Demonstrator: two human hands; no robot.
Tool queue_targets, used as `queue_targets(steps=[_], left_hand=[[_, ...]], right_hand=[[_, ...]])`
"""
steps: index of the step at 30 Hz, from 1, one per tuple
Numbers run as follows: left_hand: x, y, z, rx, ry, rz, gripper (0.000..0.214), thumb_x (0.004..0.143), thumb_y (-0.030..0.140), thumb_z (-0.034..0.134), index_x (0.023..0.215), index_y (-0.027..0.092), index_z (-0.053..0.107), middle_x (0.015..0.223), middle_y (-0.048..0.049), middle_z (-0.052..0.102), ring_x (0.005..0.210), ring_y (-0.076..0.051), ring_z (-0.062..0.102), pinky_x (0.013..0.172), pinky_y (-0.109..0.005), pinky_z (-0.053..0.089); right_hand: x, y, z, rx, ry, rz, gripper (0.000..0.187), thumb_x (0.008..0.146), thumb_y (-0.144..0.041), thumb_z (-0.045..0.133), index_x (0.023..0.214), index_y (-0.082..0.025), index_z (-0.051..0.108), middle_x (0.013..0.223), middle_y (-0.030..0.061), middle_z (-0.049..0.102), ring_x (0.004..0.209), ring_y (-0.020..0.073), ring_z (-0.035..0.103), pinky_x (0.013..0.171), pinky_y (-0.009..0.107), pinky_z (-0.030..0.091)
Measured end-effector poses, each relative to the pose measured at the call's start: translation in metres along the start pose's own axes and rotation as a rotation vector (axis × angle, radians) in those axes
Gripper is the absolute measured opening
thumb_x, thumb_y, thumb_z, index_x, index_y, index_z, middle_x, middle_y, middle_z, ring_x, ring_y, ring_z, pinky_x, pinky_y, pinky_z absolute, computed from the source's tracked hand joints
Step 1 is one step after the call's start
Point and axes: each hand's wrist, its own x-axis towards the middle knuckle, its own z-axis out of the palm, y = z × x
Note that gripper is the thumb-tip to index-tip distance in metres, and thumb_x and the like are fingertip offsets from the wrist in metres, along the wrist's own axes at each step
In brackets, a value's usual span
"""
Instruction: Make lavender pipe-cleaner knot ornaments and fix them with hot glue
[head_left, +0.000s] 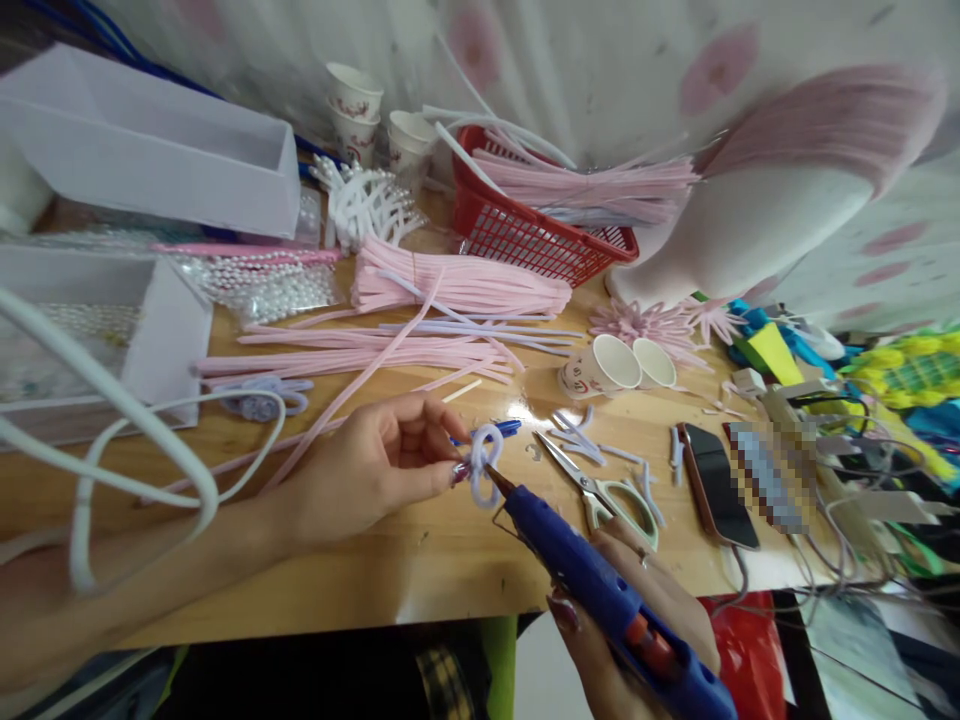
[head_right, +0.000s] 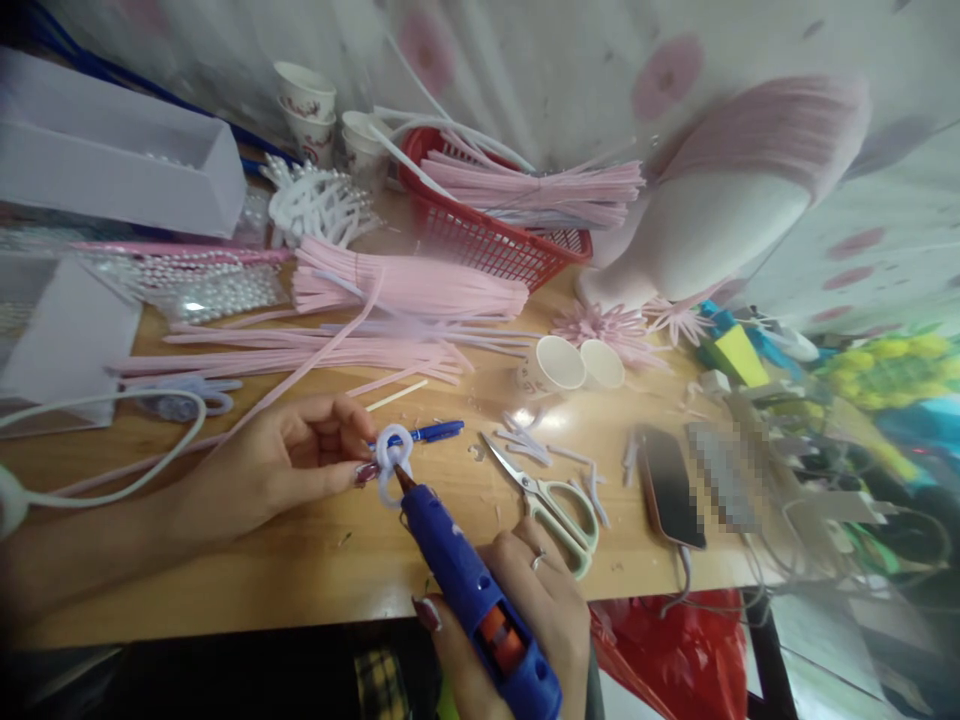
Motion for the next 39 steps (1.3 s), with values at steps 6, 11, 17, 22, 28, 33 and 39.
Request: queue_targets(steps=[6,11,17,22,28,33,39], left_hand=[[0.000,0.001,0.001,0.000,-0.004,-0.001,0.021,0.072,0.018,0.083,0.085,0.019,0.066,0.076,0.0031,0.071,0.072,-0.012,0.064,0.070,-0.022,0.052],[0.000,0.003,0.002,0.005,-0.002,-0.004,0.022,0.071,0.018,0.083,0.084,0.019,0.065,0.077,0.0020,0.072,0.073,-0.013,0.066,0.071,-0.024,0.053],[0.000,0.001,0.000,0.009,0.014,0.008,0.023,0.070,0.019,0.084,0.085,0.019,0.066,0.079,0.0011,0.074,0.074,-0.014,0.068,0.073,-0.026,0.054],[0.002,0.000,-0.001,-0.017,0.008,-0.013,0.025,0.069,0.019,0.085,0.085,0.019,0.066,0.081,0.0004,0.077,0.076,-0.015,0.072,0.074,-0.026,0.056],[0.002,0.001,0.000,-0.046,0.015,-0.009,0.023,0.069,0.015,0.084,0.084,0.018,0.066,0.080,0.0011,0.077,0.075,-0.013,0.072,0.073,-0.024,0.055],[0.002,0.001,0.000,-0.034,0.027,-0.015,0.024,0.069,0.017,0.084,0.083,0.018,0.066,0.079,0.0002,0.076,0.075,-0.016,0.072,0.073,-0.027,0.056],[0.002,0.000,-0.002,-0.056,-0.006,-0.027,0.024,0.073,0.017,0.084,0.087,0.018,0.064,0.084,-0.0015,0.079,0.081,-0.016,0.073,0.078,-0.028,0.055]], right_hand=[[-0.001,0.000,0.002,0.012,-0.002,-0.021,0.009,0.082,-0.025,0.068,0.075,-0.026,0.064,0.058,-0.0027,0.050,0.056,0.0192,0.050,0.052,0.032,0.035],[-0.003,0.003,-0.001,0.009,-0.022,-0.008,0.006,0.081,-0.024,0.068,0.076,-0.025,0.064,0.062,-0.0017,0.057,0.060,0.0197,0.054,0.055,0.032,0.039],[-0.002,0.007,-0.008,-0.004,-0.107,-0.059,0.008,0.081,-0.020,0.068,0.078,-0.024,0.063,0.063,-0.0020,0.057,0.062,0.0190,0.055,0.057,0.031,0.041],[-0.005,0.002,-0.002,0.000,-0.040,-0.010,0.008,0.081,-0.023,0.067,0.078,-0.026,0.061,0.062,-0.0025,0.052,0.059,0.0189,0.051,0.054,0.032,0.037],[-0.006,0.002,-0.001,-0.012,-0.069,0.000,0.018,0.083,-0.018,0.067,0.075,-0.026,0.053,0.064,-0.0031,0.050,0.059,0.0180,0.047,0.055,0.032,0.037],[-0.002,0.007,-0.006,-0.019,-0.133,-0.092,0.013,0.081,-0.017,0.069,0.082,-0.025,0.059,0.067,-0.0025,0.058,0.064,0.0185,0.055,0.059,0.031,0.043],[-0.001,0.001,-0.001,0.102,-0.101,0.021,0.011,0.087,-0.031,0.066,0.078,-0.025,0.067,0.064,-0.0005,0.058,0.061,0.0200,0.056,0.055,0.032,0.042]])
